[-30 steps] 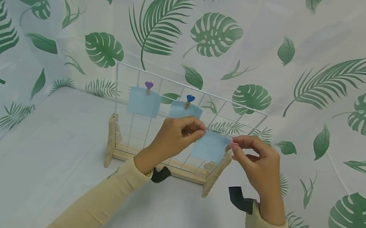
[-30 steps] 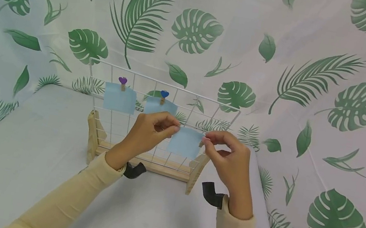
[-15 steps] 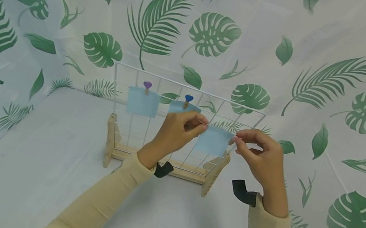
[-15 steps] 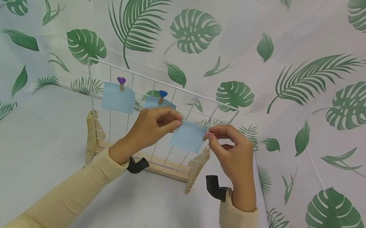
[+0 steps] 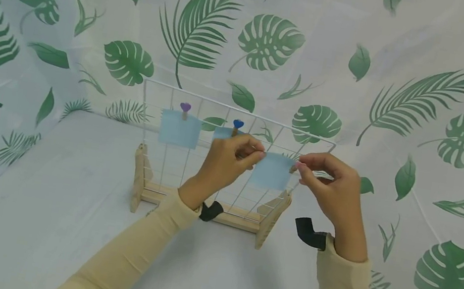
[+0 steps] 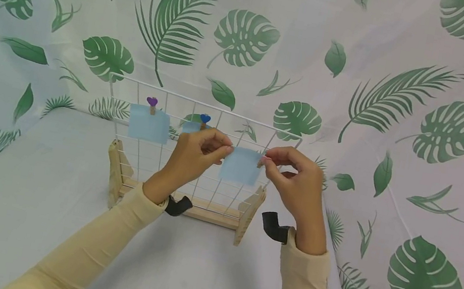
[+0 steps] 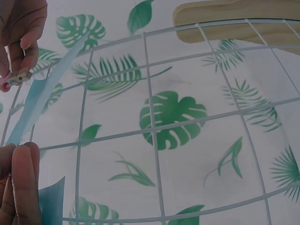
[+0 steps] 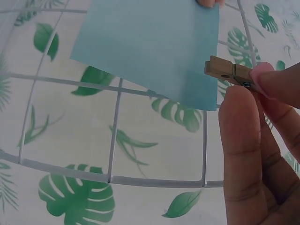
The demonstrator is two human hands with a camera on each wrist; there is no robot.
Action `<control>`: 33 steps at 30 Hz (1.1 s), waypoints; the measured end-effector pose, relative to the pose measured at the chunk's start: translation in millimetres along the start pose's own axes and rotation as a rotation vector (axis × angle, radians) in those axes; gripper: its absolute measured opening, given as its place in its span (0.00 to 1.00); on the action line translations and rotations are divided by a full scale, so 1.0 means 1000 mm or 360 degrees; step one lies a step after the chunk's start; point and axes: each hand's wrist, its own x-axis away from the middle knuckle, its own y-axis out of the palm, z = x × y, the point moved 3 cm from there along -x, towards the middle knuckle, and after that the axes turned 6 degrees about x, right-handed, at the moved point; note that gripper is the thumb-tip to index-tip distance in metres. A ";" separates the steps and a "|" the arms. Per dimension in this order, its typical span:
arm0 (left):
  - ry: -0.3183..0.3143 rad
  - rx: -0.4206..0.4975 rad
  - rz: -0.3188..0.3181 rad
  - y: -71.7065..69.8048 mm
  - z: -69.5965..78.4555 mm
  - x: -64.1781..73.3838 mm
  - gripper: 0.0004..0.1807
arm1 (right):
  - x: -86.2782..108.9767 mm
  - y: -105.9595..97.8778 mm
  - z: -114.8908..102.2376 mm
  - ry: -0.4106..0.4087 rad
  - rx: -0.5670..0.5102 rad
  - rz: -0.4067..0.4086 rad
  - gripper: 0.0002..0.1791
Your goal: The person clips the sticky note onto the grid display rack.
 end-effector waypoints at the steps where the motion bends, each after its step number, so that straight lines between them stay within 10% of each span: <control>1: -0.0008 0.0010 0.0003 0.000 0.000 -0.001 0.05 | -0.001 0.000 0.000 -0.0003 0.0008 -0.0003 0.04; 33: 0.0071 -0.0068 0.0213 0.009 -0.002 -0.005 0.04 | -0.024 0.008 -0.008 -0.0235 0.0162 0.0212 0.05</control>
